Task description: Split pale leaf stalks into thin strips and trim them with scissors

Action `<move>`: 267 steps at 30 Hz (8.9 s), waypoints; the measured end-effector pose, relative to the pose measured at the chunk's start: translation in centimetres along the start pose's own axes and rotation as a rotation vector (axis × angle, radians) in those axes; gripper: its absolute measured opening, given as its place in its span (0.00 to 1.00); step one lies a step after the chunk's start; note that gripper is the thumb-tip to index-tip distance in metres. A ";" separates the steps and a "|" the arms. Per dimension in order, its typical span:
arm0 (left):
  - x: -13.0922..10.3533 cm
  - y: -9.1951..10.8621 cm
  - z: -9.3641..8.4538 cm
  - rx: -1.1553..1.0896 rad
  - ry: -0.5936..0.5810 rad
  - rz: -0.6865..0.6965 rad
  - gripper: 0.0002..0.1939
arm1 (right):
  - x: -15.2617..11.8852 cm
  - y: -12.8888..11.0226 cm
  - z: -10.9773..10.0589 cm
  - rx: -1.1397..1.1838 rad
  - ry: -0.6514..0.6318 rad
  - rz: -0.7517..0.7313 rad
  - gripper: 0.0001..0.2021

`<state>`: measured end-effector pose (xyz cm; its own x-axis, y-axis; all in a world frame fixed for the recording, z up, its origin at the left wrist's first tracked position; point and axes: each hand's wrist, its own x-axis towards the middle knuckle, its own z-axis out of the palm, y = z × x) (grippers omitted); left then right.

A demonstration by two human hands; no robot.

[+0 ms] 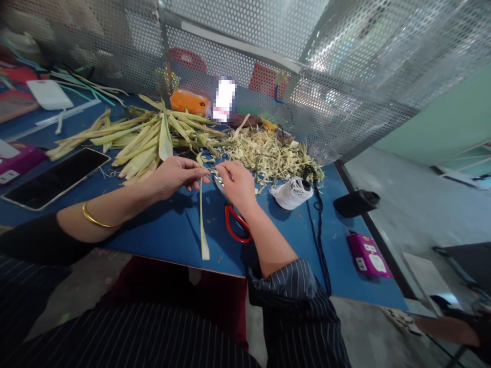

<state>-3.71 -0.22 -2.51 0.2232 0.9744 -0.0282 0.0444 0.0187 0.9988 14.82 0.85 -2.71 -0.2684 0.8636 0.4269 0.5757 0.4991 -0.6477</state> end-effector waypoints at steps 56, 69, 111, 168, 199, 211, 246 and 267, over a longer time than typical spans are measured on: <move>0.0 -0.5 0.7 -0.337 -0.008 -0.101 0.10 | -1.7 -1.2 3.0 0.398 0.287 0.157 0.06; -0.1 0.0 0.3 -0.415 -0.163 -0.060 0.14 | -1.1 -1.4 2.9 0.798 0.262 0.512 0.10; -0.2 -0.3 0.2 0.026 0.008 -0.032 0.10 | -0.9 -0.3 1.5 -0.084 0.161 -0.197 0.09; 0.7 0.0 0.1 -0.327 0.066 -0.083 0.09 | -0.9 -3.0 -0.7 0.401 0.062 0.120 0.12; 0.4 0.5 -0.2 -0.379 0.017 -0.137 0.05 | -0.7 -2.8 -1.4 0.280 -0.047 -0.102 0.12; 0.5 0.6 -0.3 -0.450 0.035 -0.188 0.05 | -0.9 -2.4 -1.2 0.108 -0.014 -0.101 0.11; 0.2 -0.9 0.1 -0.066 -0.061 0.056 0.09 | -1.1 -2.1 -0.5 -0.135 -0.078 -0.092 0.12; -1.2 -0.4 1.3 0.154 -0.366 -0.021 0.07 | -0.4 -1.3 0.7 0.754 -0.090 0.372 0.10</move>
<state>-2.71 -1.72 -2.92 0.5520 0.8291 -0.0889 0.1925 -0.0229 0.9810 13.70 -0.10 -2.50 -0.2422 0.9676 0.0709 -0.0223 0.0675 -0.9975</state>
